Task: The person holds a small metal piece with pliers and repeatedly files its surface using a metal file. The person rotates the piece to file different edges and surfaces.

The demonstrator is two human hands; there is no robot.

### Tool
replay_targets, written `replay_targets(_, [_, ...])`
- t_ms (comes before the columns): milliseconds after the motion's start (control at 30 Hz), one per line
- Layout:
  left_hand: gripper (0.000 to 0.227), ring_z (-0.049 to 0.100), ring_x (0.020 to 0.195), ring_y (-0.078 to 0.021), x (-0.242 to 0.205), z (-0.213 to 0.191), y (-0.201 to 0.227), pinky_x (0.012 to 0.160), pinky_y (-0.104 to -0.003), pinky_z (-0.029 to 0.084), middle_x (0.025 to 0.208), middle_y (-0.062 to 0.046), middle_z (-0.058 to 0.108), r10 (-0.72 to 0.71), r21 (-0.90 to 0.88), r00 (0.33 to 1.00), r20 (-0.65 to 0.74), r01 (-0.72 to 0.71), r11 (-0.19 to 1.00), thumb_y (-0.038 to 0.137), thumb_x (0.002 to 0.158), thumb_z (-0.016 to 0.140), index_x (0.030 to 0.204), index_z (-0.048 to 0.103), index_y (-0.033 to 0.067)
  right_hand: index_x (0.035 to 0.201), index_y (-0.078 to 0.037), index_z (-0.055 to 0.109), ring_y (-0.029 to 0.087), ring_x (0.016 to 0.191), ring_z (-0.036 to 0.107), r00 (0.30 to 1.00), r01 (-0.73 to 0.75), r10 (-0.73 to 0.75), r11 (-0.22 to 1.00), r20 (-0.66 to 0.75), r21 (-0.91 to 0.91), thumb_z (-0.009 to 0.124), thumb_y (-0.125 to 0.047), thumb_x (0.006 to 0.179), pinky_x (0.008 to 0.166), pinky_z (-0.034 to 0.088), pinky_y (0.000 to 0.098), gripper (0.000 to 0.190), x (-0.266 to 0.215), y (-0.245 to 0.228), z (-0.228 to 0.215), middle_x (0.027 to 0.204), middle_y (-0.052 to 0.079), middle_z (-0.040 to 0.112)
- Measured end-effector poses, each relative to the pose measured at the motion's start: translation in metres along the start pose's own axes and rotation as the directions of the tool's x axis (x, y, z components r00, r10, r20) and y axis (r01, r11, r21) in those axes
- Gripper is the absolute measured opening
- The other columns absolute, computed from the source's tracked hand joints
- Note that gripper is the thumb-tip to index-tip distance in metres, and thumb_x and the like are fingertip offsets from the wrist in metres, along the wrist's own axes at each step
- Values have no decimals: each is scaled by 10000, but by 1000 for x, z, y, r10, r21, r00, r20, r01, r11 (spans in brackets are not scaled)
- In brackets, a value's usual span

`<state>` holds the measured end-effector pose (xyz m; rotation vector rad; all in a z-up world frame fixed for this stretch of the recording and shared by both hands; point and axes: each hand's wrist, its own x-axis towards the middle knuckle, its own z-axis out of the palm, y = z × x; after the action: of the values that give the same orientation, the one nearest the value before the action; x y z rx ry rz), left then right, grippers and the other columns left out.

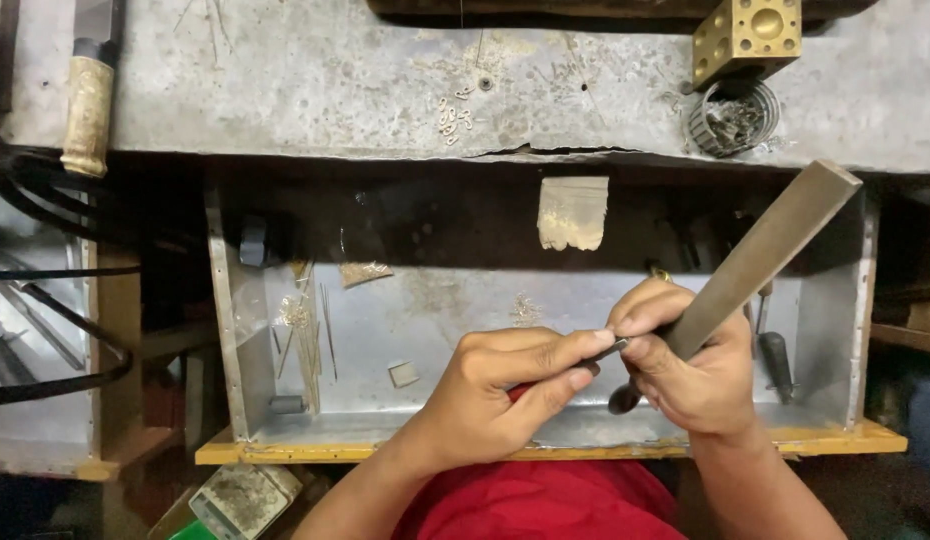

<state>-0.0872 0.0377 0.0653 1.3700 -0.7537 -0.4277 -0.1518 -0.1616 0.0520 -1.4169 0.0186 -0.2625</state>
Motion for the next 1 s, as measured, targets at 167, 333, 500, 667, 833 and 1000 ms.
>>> replay_targets(167, [344,526,695,-154,-7,-2,-6,679,-279,476,825,-30,602,30,85,1000,4,-30,996,37,1071,651,1398,620,137,986,-52,666,84,450,482,999,-45,44,999,-31,-2,702,-155,947,329,383,174,115,-6,5,0,847,118,628])
replay_targets(333, [493,566,742,-201,3,-6,-28,736,-319,526,902,-50,618,215,384,976,-35,-185,904,-68,1053,683,1460,561,182,1339,38,621,52,489,440,991,-122,76,862,-113,-492,590,-347,961,463,394,194,540,-13,-23,5,677,-21,491])
replay_targets(500, [450,378,669,-235,23,-22,-62,633,-343,387,868,-60,583,430,726,903,17,-307,616,-82,1065,566,1456,587,139,1603,-51,283,72,422,426,971,-238,234,956,-45,-169,424,-88,1022,300,385,163,599,-48,-9,-14,913,138,558])
replay_targets(667, [412,281,670,-221,29,-31,-93,585,-338,330,793,-20,422,523,820,846,107,-373,434,10,1140,485,1501,555,193,1455,-36,441,71,404,318,958,-277,285,936,-6,218,495,-132,1061,306,317,180,409,-72,9,-17,811,156,552])
replay_targets(833, [298,276,641,-211,41,-40,-86,528,-327,332,758,2,388,561,871,810,169,-389,300,98,1101,685,1361,676,242,1450,-17,475,89,426,303,949,-302,314,893,19,334,499,-92,1068,323,278,189,390,-72,8,-15,798,181,536])
replay_targets(1000, [417,251,628,-197,46,-44,-86,511,-314,293,731,12,314,585,894,773,244,-413,174,-10,1069,567,1370,662,263,1326,17,657,46,503,383,990,-131,127,767,-52,-628,651,-61,937,479,316,228,397,-25,-5,-14,878,27,675])
